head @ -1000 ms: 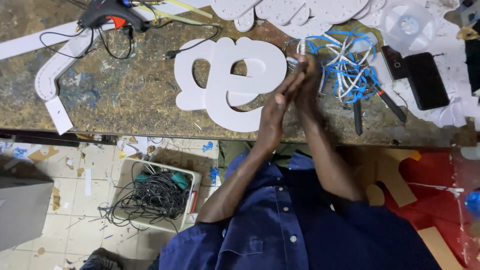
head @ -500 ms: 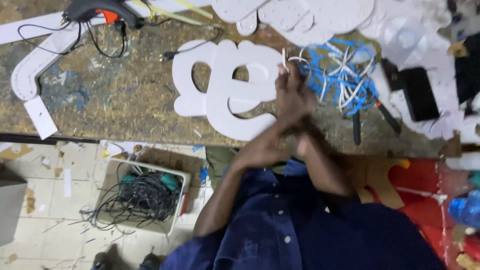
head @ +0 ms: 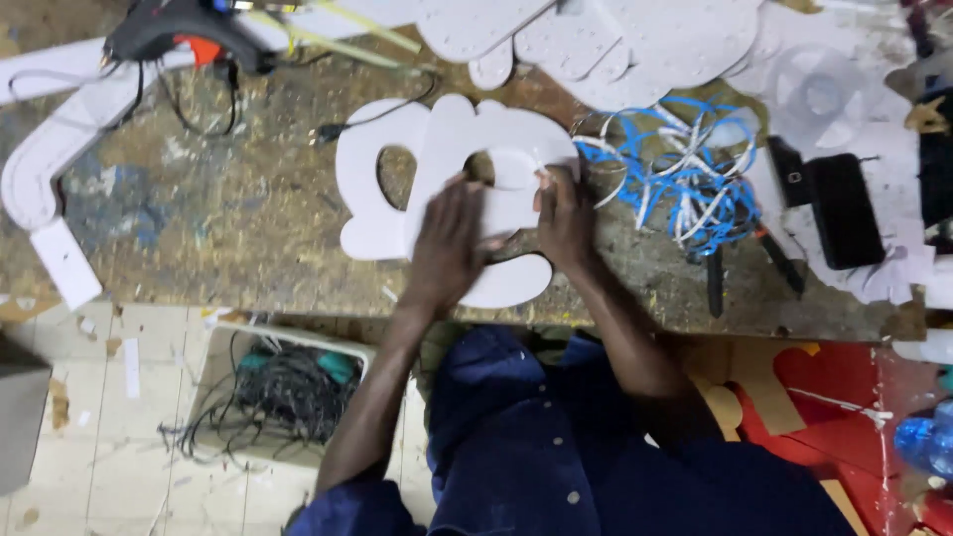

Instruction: Attaching an LED strip to a sign letter cutout by peeling the adhesive backing, pressing it down, and cutting it to size with snips.

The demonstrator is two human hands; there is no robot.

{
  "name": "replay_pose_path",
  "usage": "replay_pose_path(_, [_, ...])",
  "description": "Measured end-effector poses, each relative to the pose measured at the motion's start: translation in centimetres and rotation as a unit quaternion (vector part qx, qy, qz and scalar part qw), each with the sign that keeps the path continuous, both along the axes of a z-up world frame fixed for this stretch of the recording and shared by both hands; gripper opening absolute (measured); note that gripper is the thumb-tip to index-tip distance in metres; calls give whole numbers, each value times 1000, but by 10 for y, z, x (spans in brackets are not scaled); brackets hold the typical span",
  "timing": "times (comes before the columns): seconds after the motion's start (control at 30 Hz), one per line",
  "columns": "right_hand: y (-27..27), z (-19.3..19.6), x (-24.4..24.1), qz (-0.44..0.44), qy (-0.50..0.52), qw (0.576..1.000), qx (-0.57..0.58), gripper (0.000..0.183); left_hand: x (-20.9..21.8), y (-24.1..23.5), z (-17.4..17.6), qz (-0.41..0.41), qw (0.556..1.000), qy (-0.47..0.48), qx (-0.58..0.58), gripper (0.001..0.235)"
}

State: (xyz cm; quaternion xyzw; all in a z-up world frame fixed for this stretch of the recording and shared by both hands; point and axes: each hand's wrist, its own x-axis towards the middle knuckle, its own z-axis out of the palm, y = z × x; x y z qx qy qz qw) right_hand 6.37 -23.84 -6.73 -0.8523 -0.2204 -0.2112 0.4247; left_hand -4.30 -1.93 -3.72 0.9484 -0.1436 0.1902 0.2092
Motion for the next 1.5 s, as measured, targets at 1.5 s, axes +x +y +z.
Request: replay_pose_path(1.5, [-86,140,7,73,171,895,406,27,77,39,5,227,973,4,-34,51])
